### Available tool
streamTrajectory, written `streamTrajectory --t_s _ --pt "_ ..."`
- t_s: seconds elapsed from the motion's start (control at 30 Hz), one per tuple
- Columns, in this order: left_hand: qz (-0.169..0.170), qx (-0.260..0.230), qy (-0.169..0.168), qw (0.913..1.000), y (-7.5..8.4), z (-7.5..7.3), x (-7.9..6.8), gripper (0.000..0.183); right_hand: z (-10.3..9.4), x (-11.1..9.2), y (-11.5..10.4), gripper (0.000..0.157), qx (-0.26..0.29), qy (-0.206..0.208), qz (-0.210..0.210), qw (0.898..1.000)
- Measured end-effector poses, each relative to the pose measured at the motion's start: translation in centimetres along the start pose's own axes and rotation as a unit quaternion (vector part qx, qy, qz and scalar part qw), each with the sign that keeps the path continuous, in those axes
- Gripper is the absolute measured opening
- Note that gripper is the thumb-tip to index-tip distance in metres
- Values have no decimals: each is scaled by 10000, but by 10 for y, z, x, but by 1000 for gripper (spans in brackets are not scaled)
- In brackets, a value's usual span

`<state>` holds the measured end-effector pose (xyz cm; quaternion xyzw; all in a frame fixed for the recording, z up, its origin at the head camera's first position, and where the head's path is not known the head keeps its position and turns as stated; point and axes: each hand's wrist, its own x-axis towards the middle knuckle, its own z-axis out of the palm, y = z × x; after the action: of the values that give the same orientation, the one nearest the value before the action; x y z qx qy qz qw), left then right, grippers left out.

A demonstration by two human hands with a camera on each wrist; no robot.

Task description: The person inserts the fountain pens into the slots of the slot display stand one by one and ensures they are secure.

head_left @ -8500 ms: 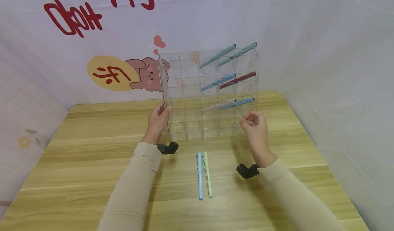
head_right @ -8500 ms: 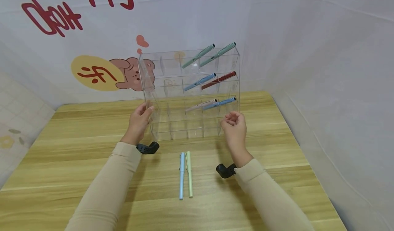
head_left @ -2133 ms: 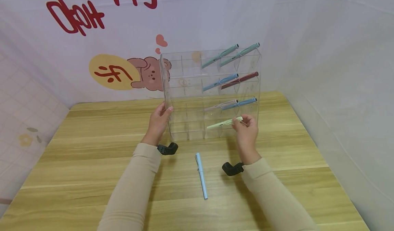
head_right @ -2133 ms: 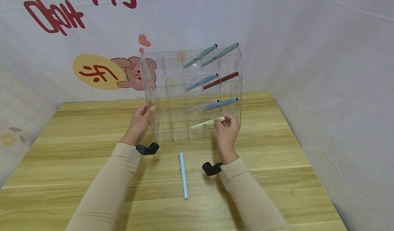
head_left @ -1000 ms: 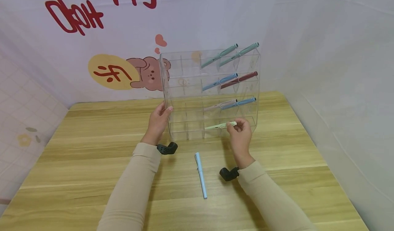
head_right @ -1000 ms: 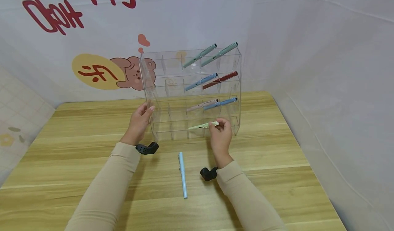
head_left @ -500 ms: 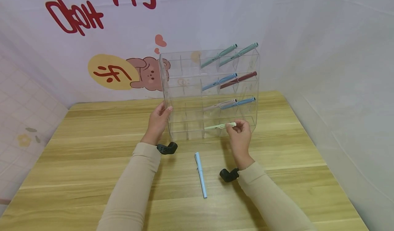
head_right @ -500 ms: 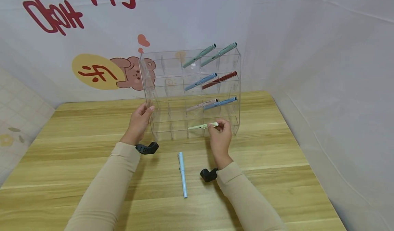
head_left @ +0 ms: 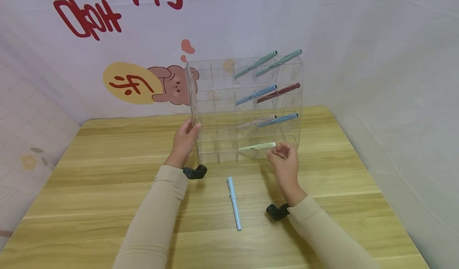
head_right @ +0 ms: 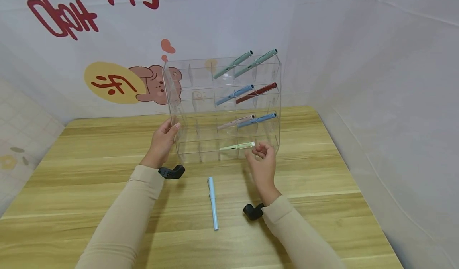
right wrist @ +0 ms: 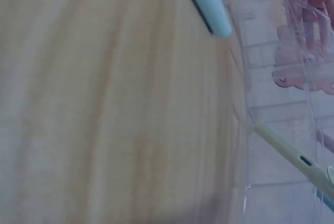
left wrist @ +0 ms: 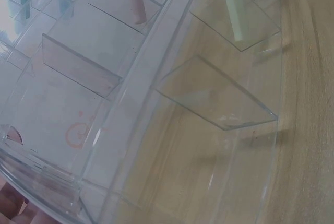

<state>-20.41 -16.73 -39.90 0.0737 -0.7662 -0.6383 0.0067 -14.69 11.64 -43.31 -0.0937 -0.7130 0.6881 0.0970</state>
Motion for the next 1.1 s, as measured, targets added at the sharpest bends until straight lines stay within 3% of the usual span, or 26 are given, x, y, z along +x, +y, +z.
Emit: streamTrajectory --t_s 0.37,0.53,0.87,1.1 --pt "-7 66 10 10000 1 0 -1 56 9 -15 10 42 -1055 -1061 244 9884" --pt "2 0 17 10000 2 0 -1 56 17 -21 14 38 -1393 -1316 288 9810" --pt "-5 -79 -27 10000 0 0 0 56 33 -31 14 41 -1594 -1833 278 9696" --pt "11 -42 7 10000 0 1 0 56 43 -37 13 46 -1955 -2300 450 9523"
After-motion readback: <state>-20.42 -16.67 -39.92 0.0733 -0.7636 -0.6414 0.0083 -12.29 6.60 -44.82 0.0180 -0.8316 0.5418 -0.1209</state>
